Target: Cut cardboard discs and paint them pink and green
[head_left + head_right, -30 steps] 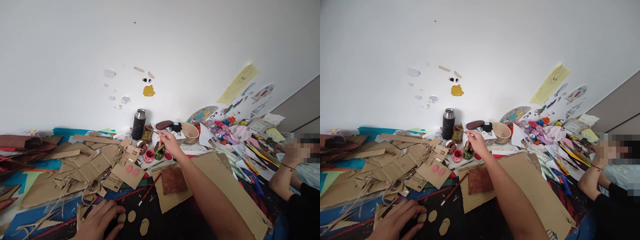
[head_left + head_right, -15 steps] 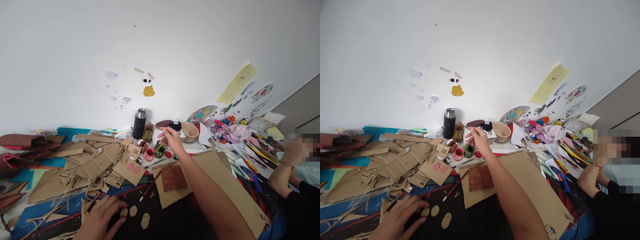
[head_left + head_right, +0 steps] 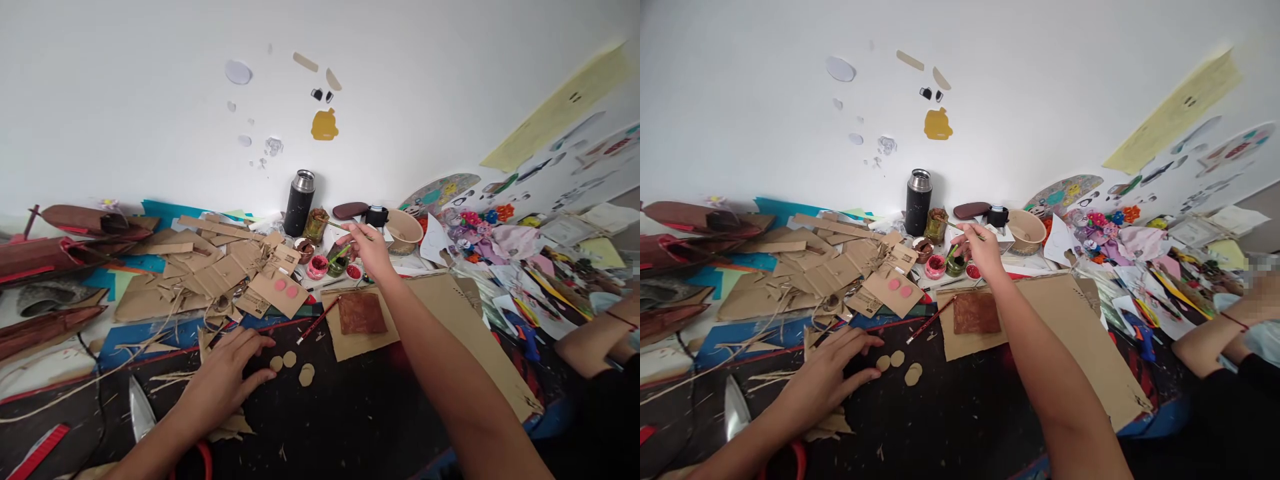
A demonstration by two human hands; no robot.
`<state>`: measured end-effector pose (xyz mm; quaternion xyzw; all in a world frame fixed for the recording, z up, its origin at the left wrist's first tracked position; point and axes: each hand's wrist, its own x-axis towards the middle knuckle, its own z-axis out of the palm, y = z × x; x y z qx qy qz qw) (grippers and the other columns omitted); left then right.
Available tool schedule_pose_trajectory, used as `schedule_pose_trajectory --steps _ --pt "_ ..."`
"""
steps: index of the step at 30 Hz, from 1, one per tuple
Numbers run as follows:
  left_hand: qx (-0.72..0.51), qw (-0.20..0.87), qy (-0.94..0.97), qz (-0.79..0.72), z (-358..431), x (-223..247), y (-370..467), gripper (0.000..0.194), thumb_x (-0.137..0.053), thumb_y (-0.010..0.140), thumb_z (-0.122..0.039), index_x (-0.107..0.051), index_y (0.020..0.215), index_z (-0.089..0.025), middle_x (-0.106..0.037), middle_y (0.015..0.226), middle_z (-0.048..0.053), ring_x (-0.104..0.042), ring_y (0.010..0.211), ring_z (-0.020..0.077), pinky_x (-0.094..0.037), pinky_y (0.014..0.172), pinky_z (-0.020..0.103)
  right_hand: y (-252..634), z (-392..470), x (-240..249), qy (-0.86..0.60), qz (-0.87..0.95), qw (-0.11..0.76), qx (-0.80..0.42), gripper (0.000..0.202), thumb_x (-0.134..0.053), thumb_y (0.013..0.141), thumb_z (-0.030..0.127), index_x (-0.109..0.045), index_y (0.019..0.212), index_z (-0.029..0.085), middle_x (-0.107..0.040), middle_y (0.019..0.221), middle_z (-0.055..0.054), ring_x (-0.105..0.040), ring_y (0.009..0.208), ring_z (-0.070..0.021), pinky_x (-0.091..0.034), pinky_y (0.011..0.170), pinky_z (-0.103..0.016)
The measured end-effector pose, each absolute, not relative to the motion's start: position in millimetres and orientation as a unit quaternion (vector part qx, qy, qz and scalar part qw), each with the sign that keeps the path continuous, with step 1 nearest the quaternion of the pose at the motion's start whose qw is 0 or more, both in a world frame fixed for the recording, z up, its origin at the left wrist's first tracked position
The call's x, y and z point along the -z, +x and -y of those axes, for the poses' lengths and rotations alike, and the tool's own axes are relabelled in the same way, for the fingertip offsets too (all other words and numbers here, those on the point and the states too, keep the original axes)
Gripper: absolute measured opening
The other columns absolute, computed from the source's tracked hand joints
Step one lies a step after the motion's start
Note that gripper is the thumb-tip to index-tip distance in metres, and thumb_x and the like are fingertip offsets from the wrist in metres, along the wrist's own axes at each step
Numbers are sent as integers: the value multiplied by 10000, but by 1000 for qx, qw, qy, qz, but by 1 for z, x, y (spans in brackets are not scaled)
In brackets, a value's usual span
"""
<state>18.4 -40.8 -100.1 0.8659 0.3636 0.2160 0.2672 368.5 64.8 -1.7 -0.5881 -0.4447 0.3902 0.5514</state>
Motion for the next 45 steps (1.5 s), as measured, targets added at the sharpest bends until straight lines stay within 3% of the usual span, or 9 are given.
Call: schedule_pose_trajectory --steps 7,12,33,45 --pt "-204 255 881 -342 39 98 18 210 -696 973 -427 -721 1130 -289 -715 1084 26 -654 999 249 -512 924 379 365 -68 0 -566 431 601 -364 535 -701 886 675 -727 1075 176 -779 779 -61 -674 504 -143 -406 396 -205" --pt "-213 256 881 -336 38 99 19 182 -644 1000 -411 -729 1108 -290 -710 1055 26 -657 967 235 -521 867 341 364 -68 3 -590 443 559 -379 537 -697 880 692 -732 1031 178 -782 785 -69 -666 496 -147 -395 388 -213" --pt "-247 244 880 -326 37 105 18 149 -695 971 -416 -726 1071 -310 -730 1022 6 -688 920 217 -553 835 311 362 -88 18 -589 404 602 -357 657 -583 905 787 -718 1058 163 -798 802 -91 -700 466 -152 -386 350 -201" --pt "-242 242 882 -324 37 107 16 205 -690 979 -480 -727 1089 -312 -735 1049 12 -691 950 227 -553 854 324 354 -84 35 -583 424 605 -338 610 -572 922 757 -708 1070 181 -718 613 -7 -655 427 -143 -410 366 -203"
